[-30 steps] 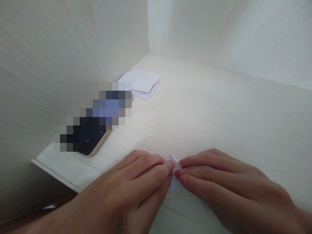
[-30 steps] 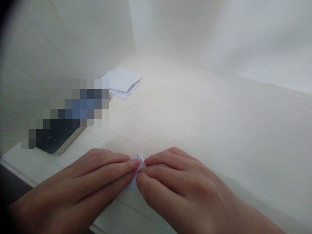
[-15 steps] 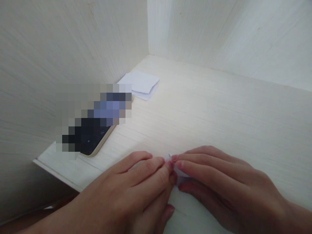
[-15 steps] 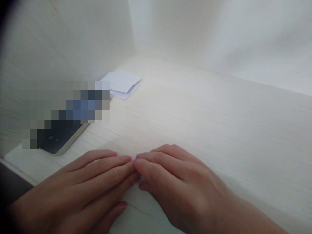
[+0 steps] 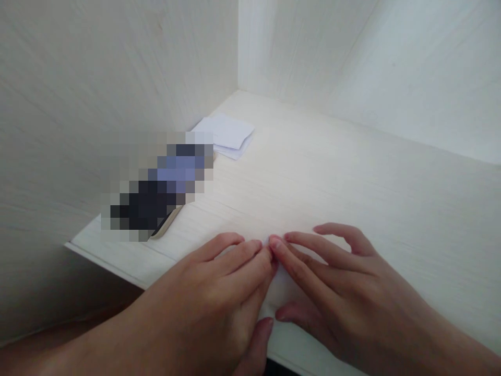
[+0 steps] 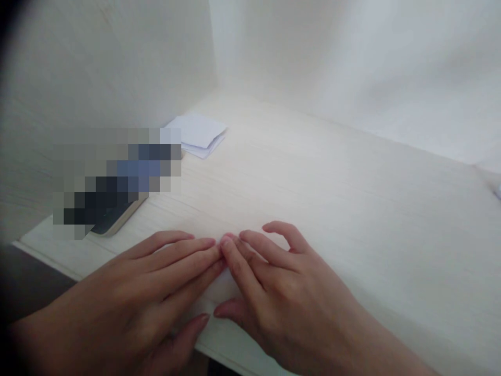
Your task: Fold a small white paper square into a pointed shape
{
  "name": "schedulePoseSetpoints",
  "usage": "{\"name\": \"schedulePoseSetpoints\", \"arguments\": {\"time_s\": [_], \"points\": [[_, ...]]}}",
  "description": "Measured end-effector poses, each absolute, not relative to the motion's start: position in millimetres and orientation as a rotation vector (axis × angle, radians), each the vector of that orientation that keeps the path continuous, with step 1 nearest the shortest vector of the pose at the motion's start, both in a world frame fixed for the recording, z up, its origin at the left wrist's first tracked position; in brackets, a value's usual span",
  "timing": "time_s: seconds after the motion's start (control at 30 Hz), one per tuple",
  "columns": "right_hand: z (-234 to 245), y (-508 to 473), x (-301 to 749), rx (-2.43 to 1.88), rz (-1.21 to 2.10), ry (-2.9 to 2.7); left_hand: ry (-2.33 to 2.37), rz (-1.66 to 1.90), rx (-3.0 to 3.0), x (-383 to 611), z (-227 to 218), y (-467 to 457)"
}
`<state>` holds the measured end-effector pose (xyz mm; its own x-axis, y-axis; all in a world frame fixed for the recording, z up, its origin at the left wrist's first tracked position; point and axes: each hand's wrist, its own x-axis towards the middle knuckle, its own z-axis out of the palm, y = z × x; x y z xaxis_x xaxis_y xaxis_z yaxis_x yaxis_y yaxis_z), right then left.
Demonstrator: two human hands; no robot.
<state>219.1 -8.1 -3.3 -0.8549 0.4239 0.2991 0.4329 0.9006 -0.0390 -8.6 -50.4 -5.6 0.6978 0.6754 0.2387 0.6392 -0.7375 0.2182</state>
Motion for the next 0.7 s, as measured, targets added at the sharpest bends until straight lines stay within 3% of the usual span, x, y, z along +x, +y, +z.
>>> {"name": "schedulePoseSetpoints", "arguments": {"time_s": [0.27,0.7], "points": [[-2,-20,228,-0.524,-0.287,-2.853,1.099,0.391,2.731,-11,-2,-53],[1,-51,255,-0.809,-0.109,-2.826,1.058,0.177,2.863,-7,10,-38]]}}
